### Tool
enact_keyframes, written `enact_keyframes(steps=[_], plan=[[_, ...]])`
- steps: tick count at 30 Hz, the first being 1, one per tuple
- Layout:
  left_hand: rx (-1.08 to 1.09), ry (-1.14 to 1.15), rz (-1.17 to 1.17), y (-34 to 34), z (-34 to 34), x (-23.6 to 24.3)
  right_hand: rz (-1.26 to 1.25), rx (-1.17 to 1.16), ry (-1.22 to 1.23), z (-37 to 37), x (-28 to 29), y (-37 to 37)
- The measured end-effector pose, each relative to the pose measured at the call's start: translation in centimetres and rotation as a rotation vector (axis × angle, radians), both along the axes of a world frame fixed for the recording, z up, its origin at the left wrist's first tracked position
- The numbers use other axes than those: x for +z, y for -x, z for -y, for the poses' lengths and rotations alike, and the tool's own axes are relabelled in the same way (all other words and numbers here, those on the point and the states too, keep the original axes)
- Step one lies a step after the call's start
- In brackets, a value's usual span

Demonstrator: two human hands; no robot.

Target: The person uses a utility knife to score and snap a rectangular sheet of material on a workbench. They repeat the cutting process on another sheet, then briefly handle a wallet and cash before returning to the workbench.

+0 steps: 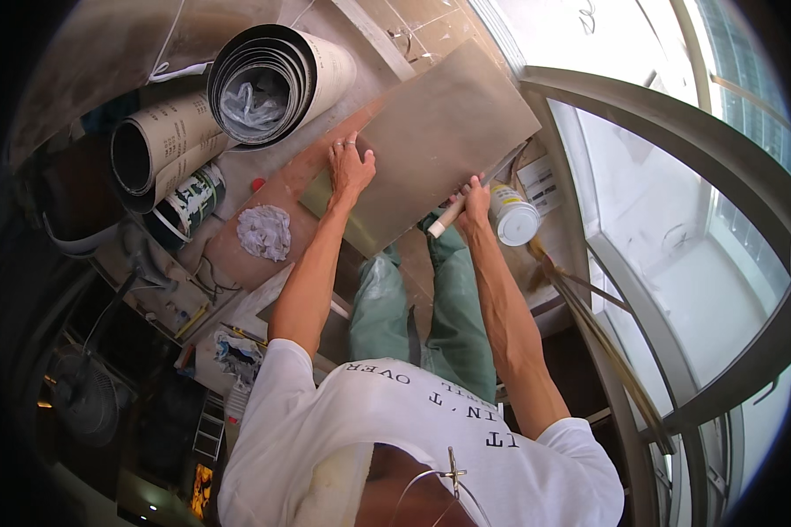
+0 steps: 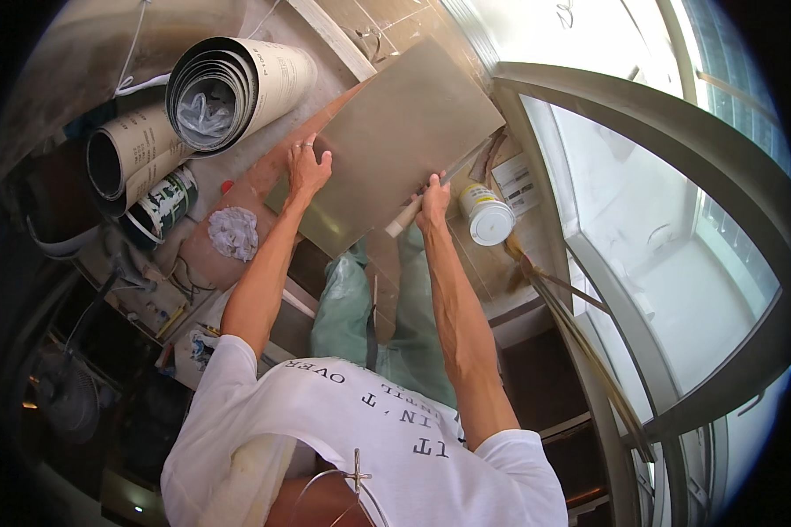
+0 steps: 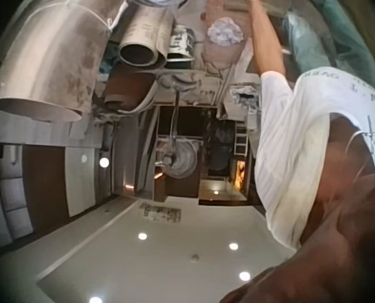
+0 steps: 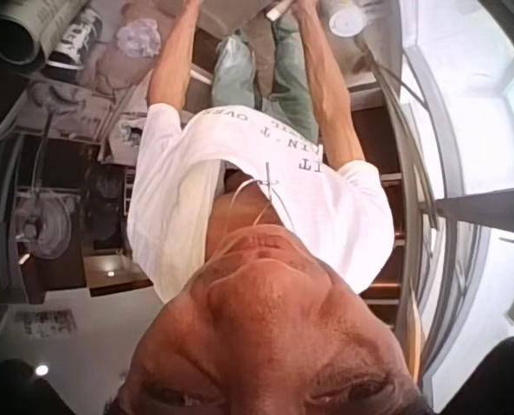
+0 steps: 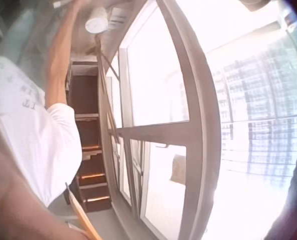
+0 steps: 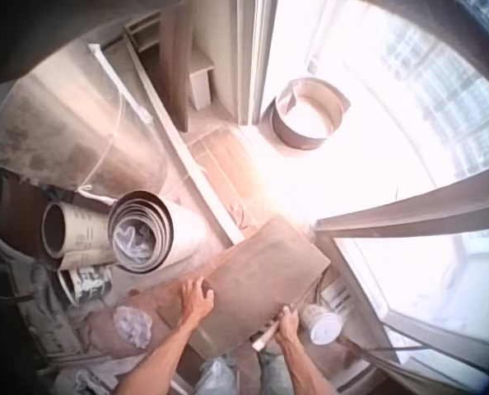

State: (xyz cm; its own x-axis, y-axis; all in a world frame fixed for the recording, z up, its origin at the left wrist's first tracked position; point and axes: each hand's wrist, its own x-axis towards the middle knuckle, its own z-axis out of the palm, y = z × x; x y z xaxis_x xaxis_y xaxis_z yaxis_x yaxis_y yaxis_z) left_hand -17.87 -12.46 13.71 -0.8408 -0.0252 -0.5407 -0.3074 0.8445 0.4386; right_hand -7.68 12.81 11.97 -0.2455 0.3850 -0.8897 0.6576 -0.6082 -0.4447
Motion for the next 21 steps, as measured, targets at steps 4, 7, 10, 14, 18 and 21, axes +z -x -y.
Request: enact_keyframes(steps=[4, 7, 10, 14, 18, 21], plan=[[0.101, -0.018, -0.031, -1.6, -0.6, -0.9, -0.021, 0.197, -0.059, -2.0, 2.1, 3.8], [0.166, -0.044, -0.062, -1.6, -2.1, -1.0, -0.116, 0.389, -0.179, -4.6, 0.5, 6.7], [0.269, -0.056, 0.021, -2.0, -3.6, -0.9, -0.475, 0.609, -0.545, -5.5, -0.6, 10.4], [0.405, -0.069, 0.062, -2.1, -7.1, -1.4, -0.203, 0.708, -0.262, -7.1, 0.6, 16.0], [0.476, -0.085, 0.075, -2.5, -10.6, -1.4, -0.342, 0.991, -0.625, -11.3, -5.1, 18.3], [0.616, -0.113, 0.078, -3.5, -10.9, -3.7, -0.318, 1.060, -0.678, -12.6, -1.0, 19.4]])
